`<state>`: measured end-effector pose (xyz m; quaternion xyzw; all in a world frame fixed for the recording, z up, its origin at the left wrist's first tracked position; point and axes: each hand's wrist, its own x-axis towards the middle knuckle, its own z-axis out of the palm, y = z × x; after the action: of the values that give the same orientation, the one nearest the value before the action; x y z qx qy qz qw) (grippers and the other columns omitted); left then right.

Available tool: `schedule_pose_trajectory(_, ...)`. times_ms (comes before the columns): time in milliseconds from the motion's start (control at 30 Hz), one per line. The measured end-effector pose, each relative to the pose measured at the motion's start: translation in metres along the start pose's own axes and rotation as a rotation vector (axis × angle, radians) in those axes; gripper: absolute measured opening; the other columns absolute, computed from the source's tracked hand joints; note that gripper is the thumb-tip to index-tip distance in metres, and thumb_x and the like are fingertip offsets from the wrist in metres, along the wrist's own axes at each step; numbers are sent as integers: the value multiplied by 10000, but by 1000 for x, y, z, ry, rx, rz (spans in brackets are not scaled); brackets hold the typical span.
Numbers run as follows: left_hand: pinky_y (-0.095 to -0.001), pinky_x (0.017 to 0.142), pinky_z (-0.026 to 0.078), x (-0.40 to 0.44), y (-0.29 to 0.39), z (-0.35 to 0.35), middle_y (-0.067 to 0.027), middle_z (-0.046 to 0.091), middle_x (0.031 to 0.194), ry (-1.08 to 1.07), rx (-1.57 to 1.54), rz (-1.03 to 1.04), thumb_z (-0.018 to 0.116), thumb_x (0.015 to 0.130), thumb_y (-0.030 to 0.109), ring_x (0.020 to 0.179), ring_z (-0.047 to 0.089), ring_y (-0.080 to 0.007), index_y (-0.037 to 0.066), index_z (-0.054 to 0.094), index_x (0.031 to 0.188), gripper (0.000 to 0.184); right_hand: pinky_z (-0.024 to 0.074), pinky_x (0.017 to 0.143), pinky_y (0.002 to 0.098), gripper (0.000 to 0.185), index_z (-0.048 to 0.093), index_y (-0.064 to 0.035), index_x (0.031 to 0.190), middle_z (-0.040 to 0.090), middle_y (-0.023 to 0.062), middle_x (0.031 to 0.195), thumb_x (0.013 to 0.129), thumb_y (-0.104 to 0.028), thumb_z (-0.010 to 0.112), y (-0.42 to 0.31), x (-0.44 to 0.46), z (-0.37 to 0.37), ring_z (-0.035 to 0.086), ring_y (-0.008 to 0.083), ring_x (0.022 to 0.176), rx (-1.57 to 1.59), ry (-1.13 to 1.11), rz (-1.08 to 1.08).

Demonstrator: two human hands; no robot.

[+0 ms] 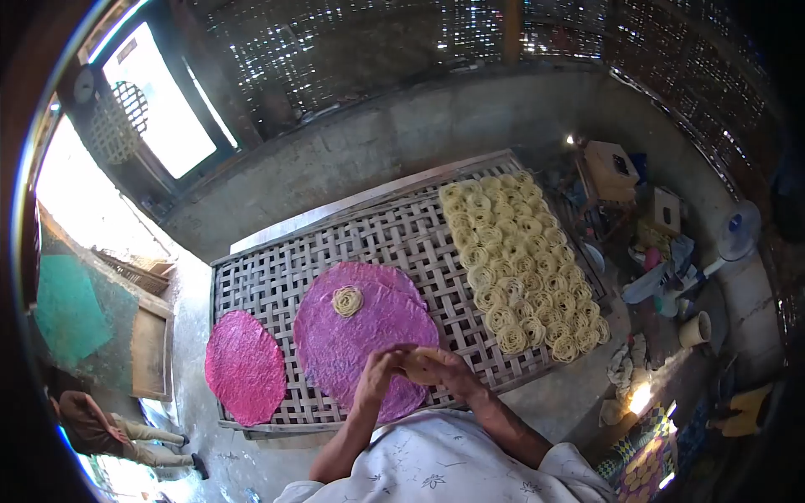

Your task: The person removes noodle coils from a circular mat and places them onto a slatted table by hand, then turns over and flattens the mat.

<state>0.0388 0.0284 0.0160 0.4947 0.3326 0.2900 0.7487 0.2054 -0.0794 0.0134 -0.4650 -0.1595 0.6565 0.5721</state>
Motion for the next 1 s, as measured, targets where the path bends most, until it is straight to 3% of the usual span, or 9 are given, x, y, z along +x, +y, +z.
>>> schedule_pose_trajectory(67,-291,757,517,4,10,21,-133,681,1031,-1,178,-15,545,888,62,879,637,-168,-45,618,1188,326,497,706,254,319,662,-12,1067,658,51,851,875,-263,711,26,5,-39,607,108,787,-32,65,34)
schedule_pose_trajectory(100,-254,690,502,17,0,3,-95,667,1020,68,420,56,525,843,-137,856,616,-146,5,615,1218,411,498,722,260,299,672,-16,1051,662,57,850,871,-251,710,24,-1,-45,610,115,798,-55,135,24)
schedule_pose_trajectory(133,-231,657,483,35,-17,-18,-81,667,991,172,279,159,539,825,-154,829,599,-134,1,623,1200,415,503,719,273,263,679,-28,1021,670,53,856,864,-237,704,23,-9,-49,619,126,798,-185,272,-76)
schedule_pose_trajectory(267,-414,818,482,92,-26,-112,-142,661,990,589,1125,458,745,812,181,873,617,-300,36,620,1202,434,523,792,325,219,697,-61,1009,699,91,918,808,-114,629,33,-36,-100,662,203,860,-566,617,-341)
schedule_pose_trajectory(333,-467,881,460,105,-27,-139,-217,559,1171,710,1373,316,728,821,292,1042,552,-373,37,579,1268,535,526,809,326,256,696,-51,1024,702,110,938,789,-81,601,51,-41,-139,670,222,888,-645,676,-466)
schedule_pose_trajectory(400,-481,895,443,114,-25,-146,-219,544,1174,739,1518,395,685,846,289,1078,530,-378,62,602,1234,458,524,813,314,289,685,-32,1038,700,115,953,778,-16,561,32,-58,-141,666,219,900,-652,774,-421)
schedule_pose_trajectory(600,-481,856,434,119,-18,-119,-163,564,1062,618,1591,266,664,829,197,999,540,-357,79,624,1072,273,518,793,308,233,670,-20,1047,691,92,955,817,-20,632,35,-64,-185,653,182,892,-722,1066,-478)
schedule_pose_trajectory(767,-474,817,413,126,-26,-120,-130,589,933,585,1455,490,686,772,114,921,541,-333,68,581,931,197,520,808,392,274,648,-72,1062,657,127,995,799,-115,708,12,-75,-188,641,326,926,-1097,1176,-366)
schedule_pose_trajectory(1000,-472,602,433,144,-34,-118,-152,582,743,579,1124,527,567,822,24,659,559,-375,61,547,977,160,489,826,443,367,611,-135,1034,564,86,1015,705,-120,775,7,-81,-188,562,328,978,-1476,1349,-444)
